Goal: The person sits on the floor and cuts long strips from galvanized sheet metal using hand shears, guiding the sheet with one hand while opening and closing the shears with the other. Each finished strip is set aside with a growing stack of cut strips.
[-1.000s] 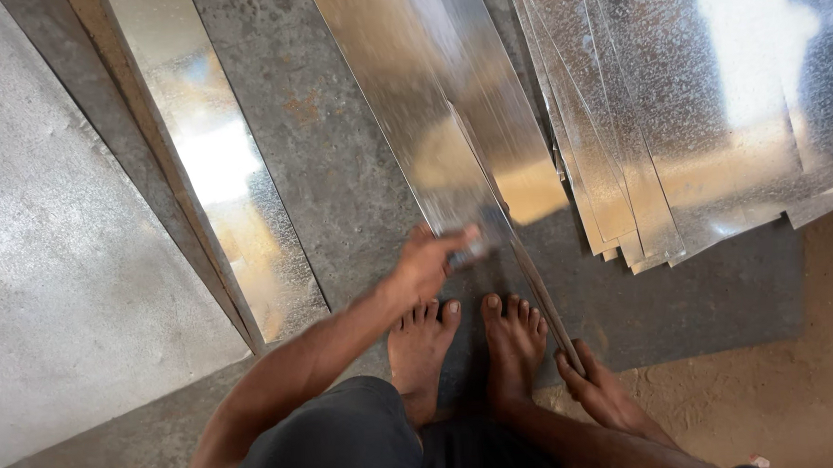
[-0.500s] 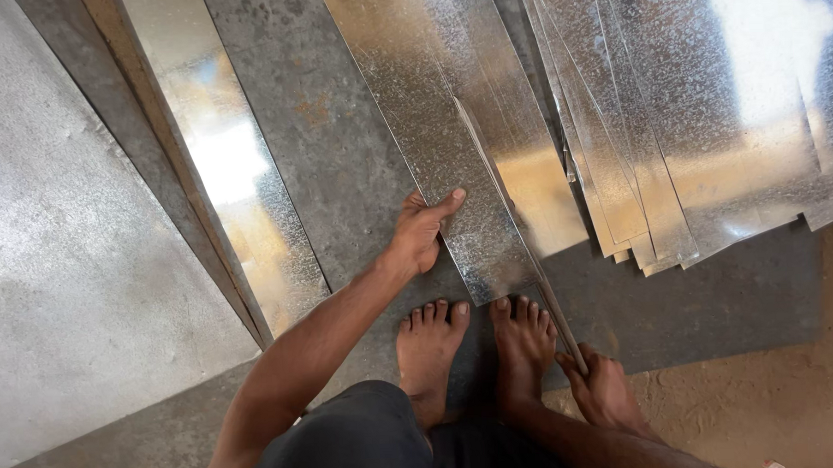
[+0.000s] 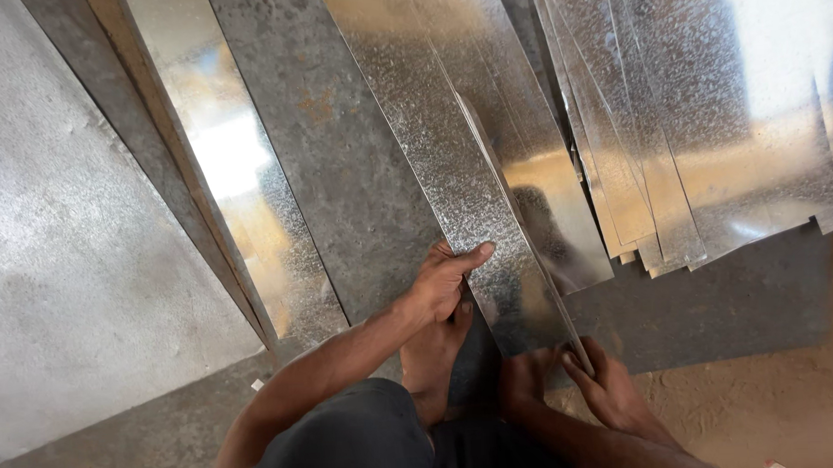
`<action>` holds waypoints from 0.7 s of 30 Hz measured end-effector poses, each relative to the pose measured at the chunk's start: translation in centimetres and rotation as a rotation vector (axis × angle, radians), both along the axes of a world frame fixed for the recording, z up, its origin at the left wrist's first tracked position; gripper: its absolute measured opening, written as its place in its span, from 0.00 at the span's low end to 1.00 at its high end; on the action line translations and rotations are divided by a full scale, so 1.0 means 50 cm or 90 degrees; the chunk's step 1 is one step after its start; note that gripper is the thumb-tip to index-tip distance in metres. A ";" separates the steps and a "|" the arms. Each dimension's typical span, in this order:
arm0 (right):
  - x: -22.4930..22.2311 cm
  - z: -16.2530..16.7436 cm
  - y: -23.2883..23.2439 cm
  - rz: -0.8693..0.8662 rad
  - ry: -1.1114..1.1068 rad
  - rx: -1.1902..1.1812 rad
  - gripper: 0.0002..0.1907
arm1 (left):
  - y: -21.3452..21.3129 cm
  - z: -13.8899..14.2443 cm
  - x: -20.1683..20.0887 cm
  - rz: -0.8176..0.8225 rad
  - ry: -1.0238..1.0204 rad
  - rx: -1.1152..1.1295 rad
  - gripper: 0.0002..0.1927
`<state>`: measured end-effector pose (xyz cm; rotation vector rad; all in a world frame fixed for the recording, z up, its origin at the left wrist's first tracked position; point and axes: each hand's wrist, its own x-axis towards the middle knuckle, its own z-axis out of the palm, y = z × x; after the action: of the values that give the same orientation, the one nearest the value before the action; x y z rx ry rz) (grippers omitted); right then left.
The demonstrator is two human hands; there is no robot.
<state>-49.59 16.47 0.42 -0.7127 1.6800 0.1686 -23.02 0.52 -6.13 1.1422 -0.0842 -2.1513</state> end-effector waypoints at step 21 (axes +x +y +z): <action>-0.027 -0.027 -0.026 -0.068 -0.126 -0.119 0.39 | -0.087 0.042 0.020 -0.007 -0.014 -0.002 0.11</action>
<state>-50.95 15.15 -0.93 -0.7508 1.5524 -0.1327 -22.00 -3.83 -4.02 1.1669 -0.1032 -2.1472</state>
